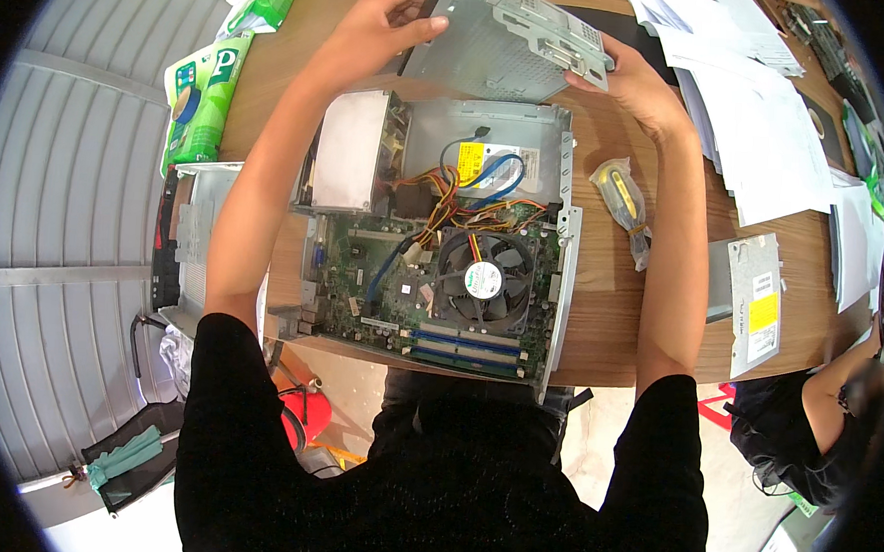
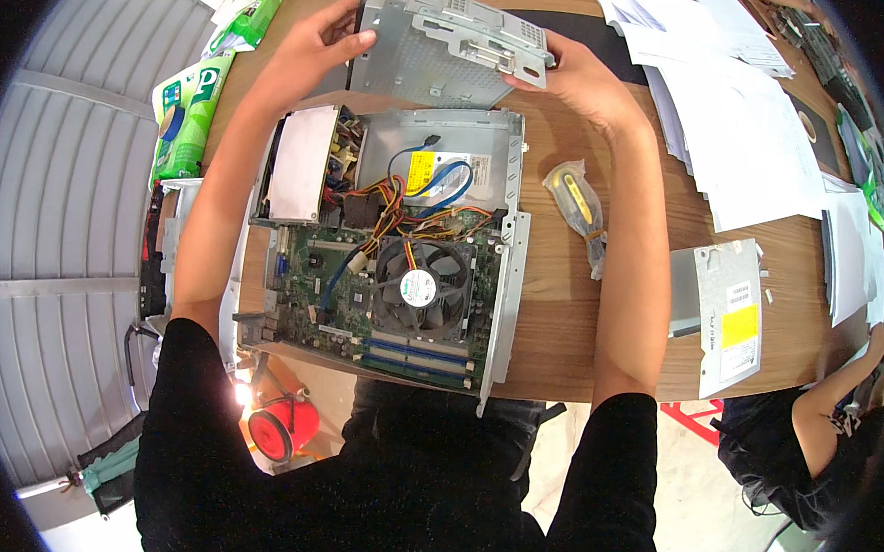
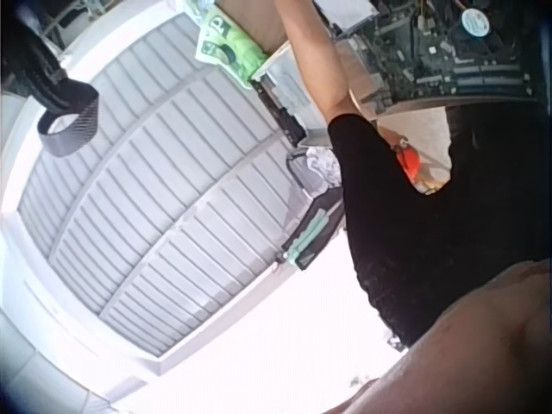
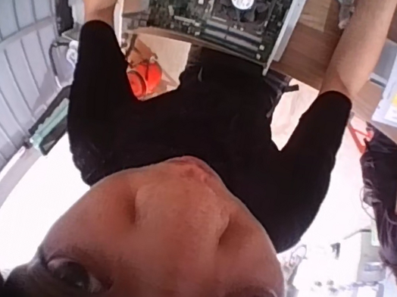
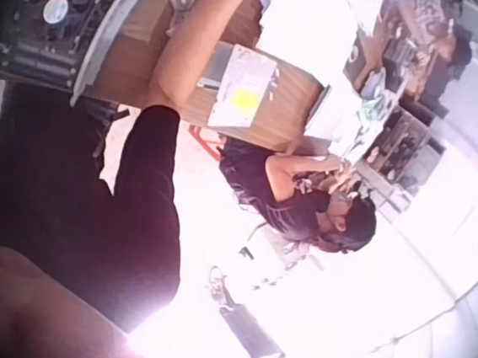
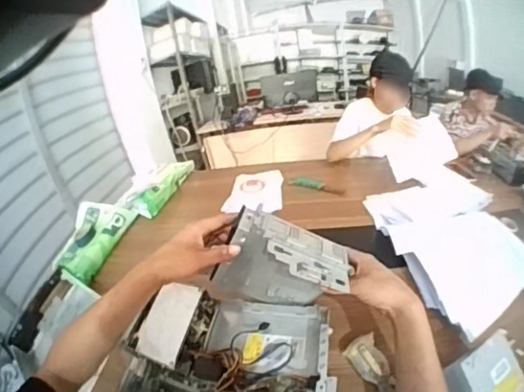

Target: The person disassembles a computer tower by hand and using a screwdriver, removing the side panel and inner components.

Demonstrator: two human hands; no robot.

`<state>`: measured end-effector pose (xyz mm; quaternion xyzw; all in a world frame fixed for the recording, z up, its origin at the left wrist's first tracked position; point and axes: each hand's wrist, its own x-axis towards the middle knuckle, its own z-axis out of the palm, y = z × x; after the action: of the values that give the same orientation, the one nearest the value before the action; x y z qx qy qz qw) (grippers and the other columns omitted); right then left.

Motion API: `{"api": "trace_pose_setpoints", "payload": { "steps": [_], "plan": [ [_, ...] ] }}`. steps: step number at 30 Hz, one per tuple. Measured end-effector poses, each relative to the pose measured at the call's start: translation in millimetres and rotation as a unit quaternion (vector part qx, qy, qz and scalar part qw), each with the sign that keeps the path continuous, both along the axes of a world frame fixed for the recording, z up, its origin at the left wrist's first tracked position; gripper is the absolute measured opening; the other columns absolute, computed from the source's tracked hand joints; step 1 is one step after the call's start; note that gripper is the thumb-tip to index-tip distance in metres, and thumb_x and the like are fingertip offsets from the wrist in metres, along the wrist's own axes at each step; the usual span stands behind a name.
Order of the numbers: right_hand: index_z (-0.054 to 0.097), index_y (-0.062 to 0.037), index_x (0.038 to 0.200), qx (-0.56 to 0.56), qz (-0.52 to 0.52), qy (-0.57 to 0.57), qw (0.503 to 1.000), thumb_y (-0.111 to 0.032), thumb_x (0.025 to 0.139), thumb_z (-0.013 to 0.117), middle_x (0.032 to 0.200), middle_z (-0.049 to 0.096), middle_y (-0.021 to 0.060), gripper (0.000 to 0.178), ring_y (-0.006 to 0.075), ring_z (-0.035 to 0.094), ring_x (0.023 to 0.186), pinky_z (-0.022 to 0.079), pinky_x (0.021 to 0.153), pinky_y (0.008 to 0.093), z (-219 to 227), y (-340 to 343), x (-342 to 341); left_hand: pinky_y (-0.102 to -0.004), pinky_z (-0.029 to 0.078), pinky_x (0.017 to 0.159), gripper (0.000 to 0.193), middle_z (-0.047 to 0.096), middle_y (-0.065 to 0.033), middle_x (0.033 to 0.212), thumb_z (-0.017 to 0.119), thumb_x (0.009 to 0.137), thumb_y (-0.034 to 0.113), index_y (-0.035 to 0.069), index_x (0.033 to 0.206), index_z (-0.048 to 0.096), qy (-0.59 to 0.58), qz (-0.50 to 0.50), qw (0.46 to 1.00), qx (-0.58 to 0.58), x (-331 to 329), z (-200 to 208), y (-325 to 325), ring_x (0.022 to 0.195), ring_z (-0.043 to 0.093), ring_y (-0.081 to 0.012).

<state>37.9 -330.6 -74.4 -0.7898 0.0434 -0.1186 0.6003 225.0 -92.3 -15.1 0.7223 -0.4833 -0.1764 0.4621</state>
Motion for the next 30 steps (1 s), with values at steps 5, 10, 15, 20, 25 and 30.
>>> {"api": "trace_pose_setpoints", "payload": {
  "steps": [5, 10, 15, 20, 25, 30],
  "plan": [
    [0.048, -0.0003, 0.128, 0.000, -0.006, -0.021, 1.000, -0.005, 0.074, 0.062, 0.112, 0.060, 0.0076, 0.056, 0.0138, 0.054, 0.101, 0.040, 0.091, 0.0268, 11.8, -8.2, -10.2, -0.0254, 0.043, 0.088, 0.058, 0.057, -0.0057, 0.115, 0.064, 0.086, 0.019, -0.002, 0.134, 0.040, -0.045, 0.012, 0.998, 0.035, -5.6, 6.0, -1.1, 0.101, 0.053, -0.0109],
    [0.044, -0.0002, 0.131, -0.022, 0.006, -0.020, 1.000, -0.003, 0.073, 0.058, 0.115, 0.058, 0.0098, 0.059, 0.0153, 0.053, 0.104, 0.040, 0.090, 0.0277, 15.8, -17.9, -15.2, -0.0254, 0.043, 0.087, 0.059, 0.057, -0.0050, 0.115, 0.066, 0.084, 0.022, -0.001, 0.133, 0.042, -0.019, 0.023, 0.999, 0.039, -10.6, 9.1, -4.2, 0.101, 0.053, -0.0117],
    [0.044, 0.0007, 0.131, -0.017, -0.040, -0.021, 0.999, -0.014, 0.079, 0.066, 0.113, 0.059, 0.0114, 0.058, 0.0173, 0.053, 0.105, 0.040, 0.091, 0.0287, 9.3, -11.9, -9.5, -0.0274, 0.041, 0.090, 0.061, 0.058, -0.0058, 0.115, 0.067, 0.083, 0.025, 0.000, 0.133, 0.043, 0.020, 0.015, 1.000, -0.015, -2.2, -2.0, -10.3, 0.102, 0.054, -0.0133],
    [0.046, 0.0018, 0.127, 0.041, 0.018, 0.029, 0.999, -0.018, 0.083, 0.066, 0.110, 0.061, 0.0104, 0.053, 0.0161, 0.055, 0.103, 0.041, 0.092, 0.0287, -21.5, -2.0, 8.5, -0.0268, 0.043, 0.086, 0.059, 0.061, -0.0104, 0.109, 0.068, 0.082, 0.028, -0.004, 0.127, 0.047, 0.076, 0.110, 0.989, -0.066, -21.6, -3.7, -34.4, 0.098, 0.056, -0.0146],
    [0.049, 0.0012, 0.123, 0.114, -0.012, 0.083, 0.990, -0.025, 0.083, 0.066, 0.103, 0.061, 0.0108, 0.051, 0.0177, 0.057, 0.097, 0.048, 0.085, 0.0338, -22.8, 5.1, 16.6, -0.0272, 0.045, 0.079, 0.055, 0.061, -0.0095, 0.103, 0.068, 0.083, 0.029, -0.005, 0.121, 0.050, 0.128, 0.102, 0.974, -0.154, -25.3, -12.0, -47.1, 0.090, 0.058, -0.0144],
    [0.043, 0.0011, 0.127, 0.164, -0.086, 0.012, 0.983, -0.043, 0.084, 0.062, 0.113, 0.056, 0.0153, 0.064, 0.0241, 0.056, 0.106, 0.048, 0.088, 0.0368, -13.3, 10.5, 12.0, -0.0340, 0.047, 0.084, 0.033, 0.062, -0.0097, 0.101, 0.058, 0.089, 0.028, -0.001, 0.105, 0.056, 0.328, 0.130, 0.892, -0.283, -39.5, -10.6, -49.8, 0.092, 0.060, -0.0201]
  ]
}}
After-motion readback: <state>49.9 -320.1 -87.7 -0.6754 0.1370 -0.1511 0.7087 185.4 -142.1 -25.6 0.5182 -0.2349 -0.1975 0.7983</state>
